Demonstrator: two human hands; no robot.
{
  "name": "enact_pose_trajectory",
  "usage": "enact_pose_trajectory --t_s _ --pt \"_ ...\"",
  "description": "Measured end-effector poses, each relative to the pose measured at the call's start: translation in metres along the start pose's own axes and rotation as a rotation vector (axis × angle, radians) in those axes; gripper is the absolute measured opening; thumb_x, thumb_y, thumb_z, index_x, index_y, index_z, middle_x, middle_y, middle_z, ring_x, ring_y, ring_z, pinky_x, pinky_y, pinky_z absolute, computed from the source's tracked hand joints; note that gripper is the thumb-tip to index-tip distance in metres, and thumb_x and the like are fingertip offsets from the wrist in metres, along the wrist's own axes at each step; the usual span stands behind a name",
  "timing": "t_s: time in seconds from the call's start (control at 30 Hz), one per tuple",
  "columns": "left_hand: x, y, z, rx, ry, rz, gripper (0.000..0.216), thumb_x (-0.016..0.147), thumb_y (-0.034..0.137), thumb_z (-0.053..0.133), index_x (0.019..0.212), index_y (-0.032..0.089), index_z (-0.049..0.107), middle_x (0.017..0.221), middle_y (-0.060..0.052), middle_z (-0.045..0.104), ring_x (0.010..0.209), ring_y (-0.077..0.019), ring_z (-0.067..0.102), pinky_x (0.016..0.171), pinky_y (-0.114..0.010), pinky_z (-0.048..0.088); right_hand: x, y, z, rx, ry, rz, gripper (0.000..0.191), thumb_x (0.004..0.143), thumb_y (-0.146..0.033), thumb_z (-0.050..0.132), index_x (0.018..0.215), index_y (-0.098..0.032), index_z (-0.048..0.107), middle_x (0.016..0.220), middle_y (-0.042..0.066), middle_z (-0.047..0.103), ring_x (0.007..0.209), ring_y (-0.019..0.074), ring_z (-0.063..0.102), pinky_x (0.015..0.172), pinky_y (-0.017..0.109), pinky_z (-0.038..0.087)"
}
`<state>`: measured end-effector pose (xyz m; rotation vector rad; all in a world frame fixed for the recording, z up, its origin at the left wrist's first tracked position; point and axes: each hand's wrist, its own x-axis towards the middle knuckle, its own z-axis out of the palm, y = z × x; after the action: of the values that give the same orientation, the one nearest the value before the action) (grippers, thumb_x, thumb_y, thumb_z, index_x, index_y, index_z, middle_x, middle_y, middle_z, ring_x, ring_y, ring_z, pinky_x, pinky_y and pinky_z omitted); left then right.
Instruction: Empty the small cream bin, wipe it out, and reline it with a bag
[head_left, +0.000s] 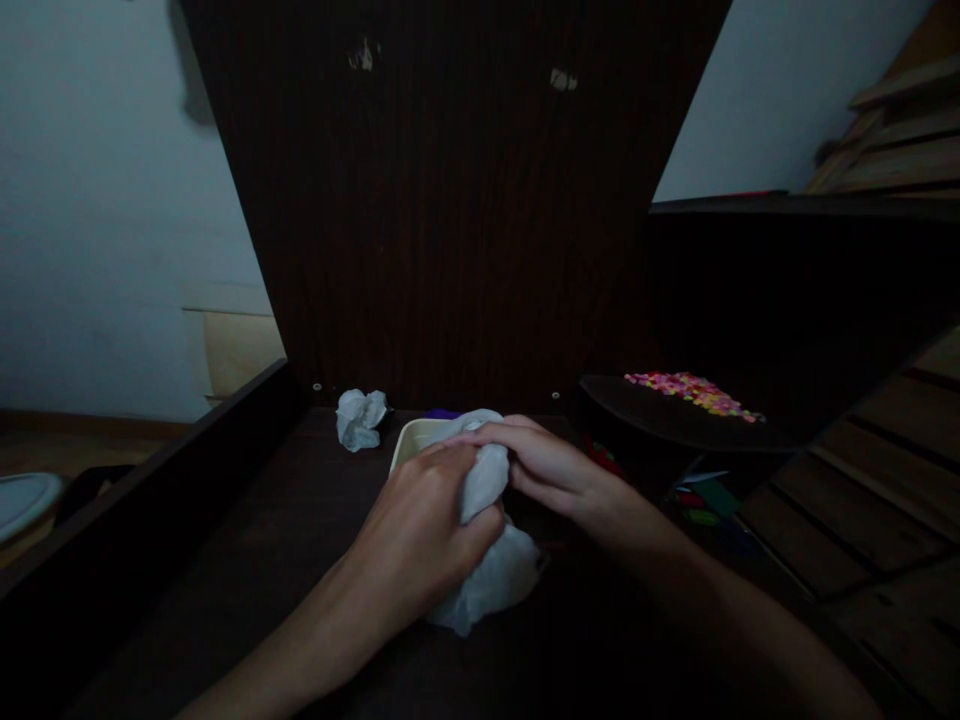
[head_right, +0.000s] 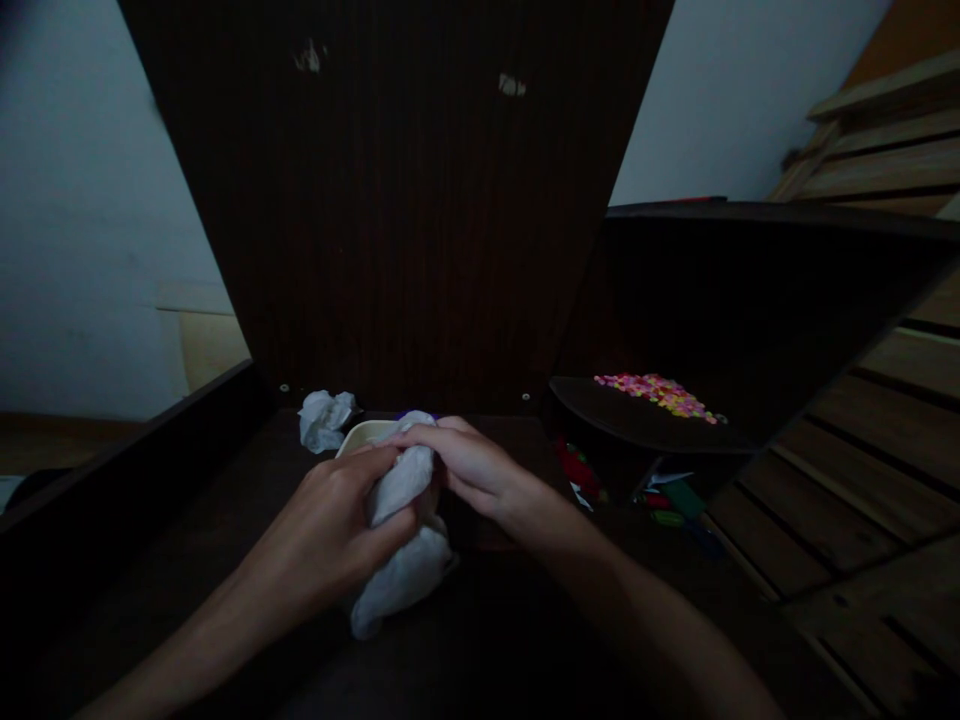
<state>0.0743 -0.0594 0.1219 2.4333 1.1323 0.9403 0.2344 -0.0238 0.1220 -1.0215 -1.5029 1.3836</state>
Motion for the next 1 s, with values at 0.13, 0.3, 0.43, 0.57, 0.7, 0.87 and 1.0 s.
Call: enact_pose_trajectory --t_s 0.13,0.3,0.43,0.57,0.7,0.87,1.0 --pt "-0.003 0.001 -0.007 -0.123 0.025 -0.017 0.009 0.08 0.015 0.056 0.087 0.02 0.057 0.082 -0.002 0.067 0.074 -0.0202 0.063 0.064 -0.03 0.044 0.0 -0.002 -0.008 0.236 0.072 0.059 0.02 0.064 -0.022 0.08 0.073 -0.024 0.063 0.075 -0.001 0.068 0.074 0.0175 0.065 0.07 0.029 0.053" --pt "-0.001 0.004 -0.012 -0.188 -0.038 0.095 0.011 0.086 0.012 0.053 0.092 0.022 0.054 0.083 0.001 0.067 0.073 -0.0167 0.062 0.068 -0.028 0.046 0.0 -0.004 -0.005 0.414 0.157 0.056 0.033 0.057 -0.016 0.082 0.08 -0.023 0.059 0.07 -0.005 0.065 0.066 0.0142 0.063 0.065 0.026 0.05" --pt "0.001 0.0 -0.023 -0.088 -0.103 0.185 0.012 0.089 0.013 0.054 0.095 0.022 0.059 0.095 -0.002 0.07 0.085 -0.0192 0.065 0.078 -0.028 0.048 0.0 -0.006 -0.008 0.42 0.101 0.076 0.034 0.062 -0.011 0.082 0.086 -0.023 0.061 0.078 -0.002 0.07 0.071 0.0145 0.065 0.059 0.023 0.049" --pt "-0.003 -0.004 -0.031 0.083 -0.278 0.182 0.015 0.087 0.012 0.058 0.098 0.022 0.061 0.098 -0.001 0.069 0.086 -0.0194 0.065 0.082 -0.03 0.048 -0.003 -0.005 -0.006 0.474 0.157 0.137 0.048 0.062 -0.014 0.085 0.098 -0.021 0.054 0.078 -0.001 0.072 0.045 0.004 0.045 0.038 0.014 0.022" --pt "-0.009 -0.001 -0.03 0.205 -0.411 0.22 0.023 0.09 0.01 0.055 0.107 0.024 0.06 0.114 -0.002 0.067 0.09 -0.0196 0.066 0.081 -0.031 0.049 -0.008 -0.007 -0.002 0.532 0.056 0.167 0.056 0.06 -0.017 0.087 0.101 -0.02 0.049 0.085 0.003 0.076 0.036 -0.0025 0.029 0.035 0.014 0.012" --pt "-0.014 0.005 -0.033 0.29 -0.495 0.289 0.017 0.09 0.011 0.059 0.102 0.024 0.059 0.112 -0.001 0.066 0.087 -0.0205 0.067 0.074 -0.031 0.049 -0.009 -0.009 -0.017 0.398 -0.14 0.208 0.049 0.067 -0.027 0.087 0.099 -0.02 0.05 0.074 0.0 0.072 0.035 -0.0028 0.025 0.035 0.013 0.01" --pt "-0.017 0.004 -0.039 0.294 -0.509 0.289 0.018 0.09 0.012 0.062 0.103 0.024 0.06 0.108 0.0 0.066 0.088 -0.0205 0.068 0.075 -0.031 0.049 -0.007 -0.003 -0.028 0.217 -0.189 0.178 0.045 0.071 -0.036 0.086 0.096 -0.02 0.051 0.057 -0.008 0.06 0.036 0.0003 0.029 0.035 0.013 0.012"
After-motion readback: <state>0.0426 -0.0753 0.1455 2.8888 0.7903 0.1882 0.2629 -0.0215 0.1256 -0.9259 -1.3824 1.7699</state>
